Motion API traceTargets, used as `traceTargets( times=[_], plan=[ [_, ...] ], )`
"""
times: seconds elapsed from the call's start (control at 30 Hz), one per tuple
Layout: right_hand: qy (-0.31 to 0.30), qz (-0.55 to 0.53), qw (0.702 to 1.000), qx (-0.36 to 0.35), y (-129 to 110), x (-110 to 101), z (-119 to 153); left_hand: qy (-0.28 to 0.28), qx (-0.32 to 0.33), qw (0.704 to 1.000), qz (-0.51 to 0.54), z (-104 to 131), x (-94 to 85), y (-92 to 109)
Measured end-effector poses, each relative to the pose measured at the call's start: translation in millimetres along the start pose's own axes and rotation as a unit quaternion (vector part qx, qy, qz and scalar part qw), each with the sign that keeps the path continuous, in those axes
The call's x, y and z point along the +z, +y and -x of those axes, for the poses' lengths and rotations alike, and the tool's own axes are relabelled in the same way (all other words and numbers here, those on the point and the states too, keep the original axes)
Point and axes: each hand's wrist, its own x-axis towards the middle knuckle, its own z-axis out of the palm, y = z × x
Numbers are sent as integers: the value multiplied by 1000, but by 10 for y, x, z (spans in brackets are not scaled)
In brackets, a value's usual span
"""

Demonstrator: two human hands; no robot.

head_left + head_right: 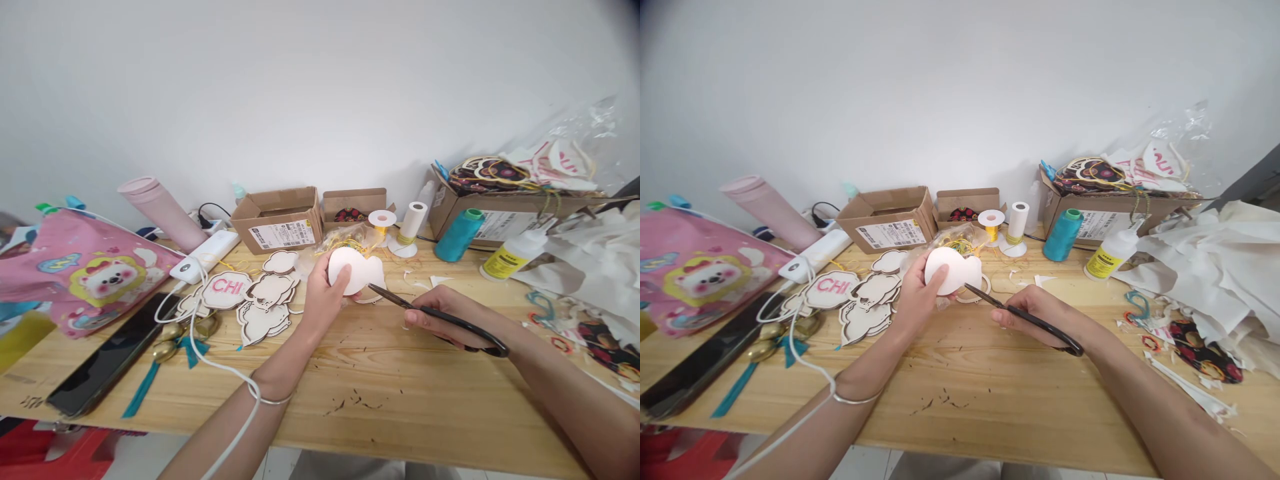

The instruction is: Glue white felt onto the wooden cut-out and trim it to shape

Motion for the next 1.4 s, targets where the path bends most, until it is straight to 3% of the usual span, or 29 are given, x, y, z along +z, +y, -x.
traceTargets(
  times=[0.43, 0.87, 1.13, 1.3, 1.4],
  plan=[
    [-7, -47, 997, 69, -29, 5, 27, -7, 3, 1000, -1, -3, -4, -2],
    [-9, -49, 997, 51, -44, 16, 32, 0, -3, 1000, 6, -7, 4, -6],
    [15, 45, 999, 3, 67, -36, 3, -27, 13, 1000, -2, 6, 11, -27],
    [-66, 92, 993, -28, 89, -79, 38, 2, 10, 1000, 1, -14, 10, -36],
    [-68, 99, 992, -25, 118, -103, 46, 18, -5, 1000, 7, -23, 4, -23]
  ],
)
